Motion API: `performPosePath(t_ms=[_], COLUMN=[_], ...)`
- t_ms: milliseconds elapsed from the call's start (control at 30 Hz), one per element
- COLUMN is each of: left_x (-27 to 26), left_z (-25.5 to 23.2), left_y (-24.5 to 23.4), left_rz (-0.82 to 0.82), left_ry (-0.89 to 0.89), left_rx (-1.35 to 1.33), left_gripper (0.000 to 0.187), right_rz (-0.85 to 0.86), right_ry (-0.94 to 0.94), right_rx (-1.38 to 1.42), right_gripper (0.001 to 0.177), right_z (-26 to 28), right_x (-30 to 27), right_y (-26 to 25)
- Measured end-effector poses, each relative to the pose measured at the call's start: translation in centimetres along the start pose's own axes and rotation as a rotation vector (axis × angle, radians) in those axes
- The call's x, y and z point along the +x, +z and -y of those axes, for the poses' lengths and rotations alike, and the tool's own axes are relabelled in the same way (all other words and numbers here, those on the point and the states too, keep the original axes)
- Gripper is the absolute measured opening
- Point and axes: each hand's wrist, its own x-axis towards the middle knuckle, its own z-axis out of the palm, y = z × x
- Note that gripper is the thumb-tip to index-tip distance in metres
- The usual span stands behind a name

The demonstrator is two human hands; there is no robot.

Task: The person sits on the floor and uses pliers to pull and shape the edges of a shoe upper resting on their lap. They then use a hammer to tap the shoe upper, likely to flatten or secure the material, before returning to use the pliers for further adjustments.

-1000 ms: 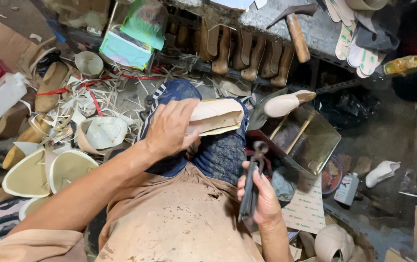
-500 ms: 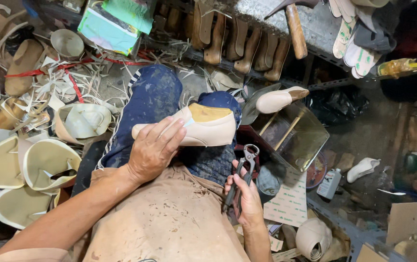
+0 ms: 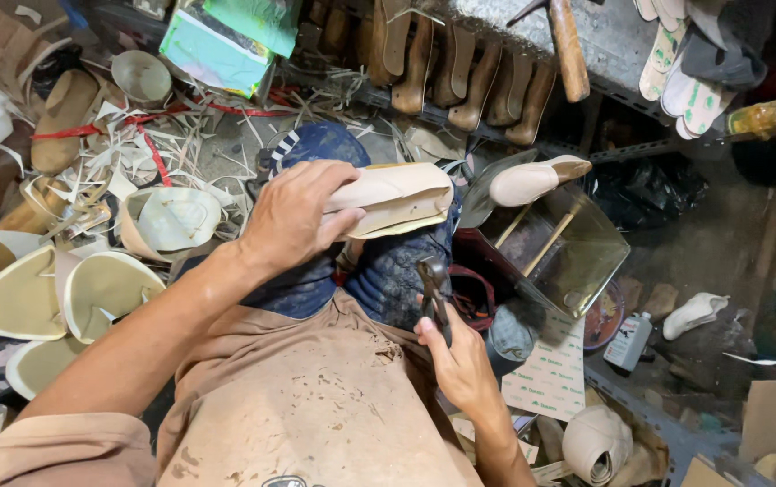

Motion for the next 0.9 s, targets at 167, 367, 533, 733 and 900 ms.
performPosePath(t_ms=[167,367,533,733,900], left_x=[0.5,-0.9,-1.3,-0.4,3.2], left_z=[-0.3,-1.3,-2.1,-0.9,-3.9], left_y=[1.0,1.0,-0.2,-0.7,1.1], left_rz=[0.075,0.077,-0.007,0.096,0.41], left_ry=[-0.079,-0.132,0.098,0.007,-0.019], left_rx=[0.046,0.151,0.361,0.141,0.193], left_gripper=[0.051,0.074,0.078,0.086,0.077], right_rz=[0.012,0.093,0.152,0.072,-0.263], right_ry=[-0.205,-0.252,-0.207,-0.214,-0.032], right_rx=[-0.19,-0.386,-0.416,-0.317,0.388], right_gripper=[0.048,0.045,0.043,0.033,0.031], right_z=[0.4,-1.2,-2.0,-0.9,-5.8], right_x=[0.7,-0.1,-0.3,0.1,2.7], right_y=[-0.5,-0.6,-0.3,-1.8,-1.0])
